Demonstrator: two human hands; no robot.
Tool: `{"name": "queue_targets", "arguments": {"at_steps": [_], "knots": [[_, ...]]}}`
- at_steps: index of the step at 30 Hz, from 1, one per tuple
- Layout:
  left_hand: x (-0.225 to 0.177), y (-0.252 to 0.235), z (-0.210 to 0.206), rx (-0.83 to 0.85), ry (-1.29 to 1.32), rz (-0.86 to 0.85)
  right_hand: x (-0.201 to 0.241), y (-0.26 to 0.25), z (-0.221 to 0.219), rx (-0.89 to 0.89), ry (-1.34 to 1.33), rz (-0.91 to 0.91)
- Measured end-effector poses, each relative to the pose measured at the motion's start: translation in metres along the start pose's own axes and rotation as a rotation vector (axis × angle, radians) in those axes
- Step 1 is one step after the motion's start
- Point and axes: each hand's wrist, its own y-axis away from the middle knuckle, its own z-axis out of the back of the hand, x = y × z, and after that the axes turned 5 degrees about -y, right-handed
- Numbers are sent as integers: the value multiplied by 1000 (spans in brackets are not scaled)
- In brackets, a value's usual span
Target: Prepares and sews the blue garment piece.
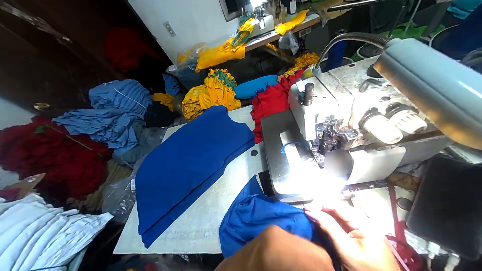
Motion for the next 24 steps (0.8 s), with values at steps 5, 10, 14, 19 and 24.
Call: {"name": "queue_targets", "arguments": {"at_steps": [5,10,14,19,24], "knots": [[37,18,-7,-181,-28,132,-13,1,3,34,101,-39],[-10,5,-27,-132,-103,64,-3,-3,1,68,-57,-260],[24,13,-30,-257,-304,211,0,1,3,82,-119,-343],[58,27,-33,-431,-248,469,-16,10,8,133,-10,-135],[61,32,-39,-474,-191,450,-13,13,7,167,-72,-164]]}}
